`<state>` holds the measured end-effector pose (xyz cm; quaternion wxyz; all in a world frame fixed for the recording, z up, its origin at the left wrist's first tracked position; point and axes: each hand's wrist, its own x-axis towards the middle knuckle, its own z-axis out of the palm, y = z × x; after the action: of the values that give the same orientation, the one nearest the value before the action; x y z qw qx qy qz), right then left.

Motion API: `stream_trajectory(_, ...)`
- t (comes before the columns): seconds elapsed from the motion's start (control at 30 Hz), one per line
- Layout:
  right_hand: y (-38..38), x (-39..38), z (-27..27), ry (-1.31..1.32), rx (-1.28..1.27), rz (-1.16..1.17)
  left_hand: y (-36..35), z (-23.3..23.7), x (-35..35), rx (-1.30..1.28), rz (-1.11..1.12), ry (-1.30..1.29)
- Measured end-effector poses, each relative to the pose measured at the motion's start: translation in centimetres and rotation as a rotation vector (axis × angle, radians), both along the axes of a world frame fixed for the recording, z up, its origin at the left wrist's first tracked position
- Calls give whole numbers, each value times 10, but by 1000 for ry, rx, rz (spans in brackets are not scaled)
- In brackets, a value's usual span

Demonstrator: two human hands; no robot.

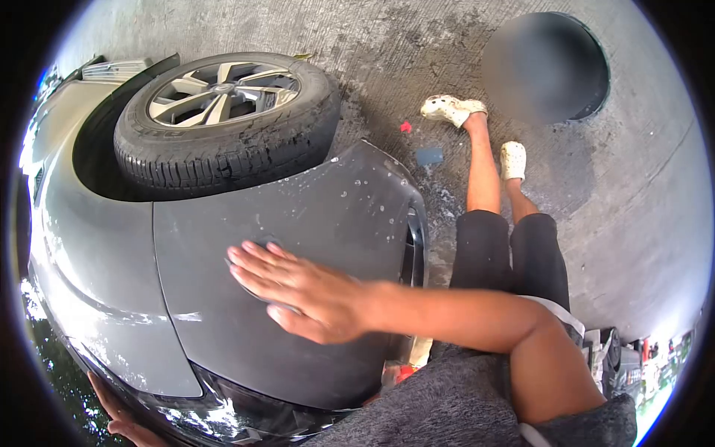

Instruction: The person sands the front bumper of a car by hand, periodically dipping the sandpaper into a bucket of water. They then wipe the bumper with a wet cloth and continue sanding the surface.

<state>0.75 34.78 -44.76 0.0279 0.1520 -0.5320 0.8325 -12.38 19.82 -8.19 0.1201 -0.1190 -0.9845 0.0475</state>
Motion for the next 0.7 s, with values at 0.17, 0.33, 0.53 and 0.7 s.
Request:
stream_trajectory(0.17,-8,-24,-12,-47,58,-53,0,2,2,-2,-4,8)
stream_trajectory(0.33,4,0,-14,-80,5,-31,0,1,-1,4,-14,18)
stream_trajectory(0.53,-2,-51,-40,-74,75,-84,-1,-1,-3,-5,-8,28)
stream_trajectory(0.7,10,-8,-40,-109,-20,-7,-4,-7,-12,-14,-36,48)
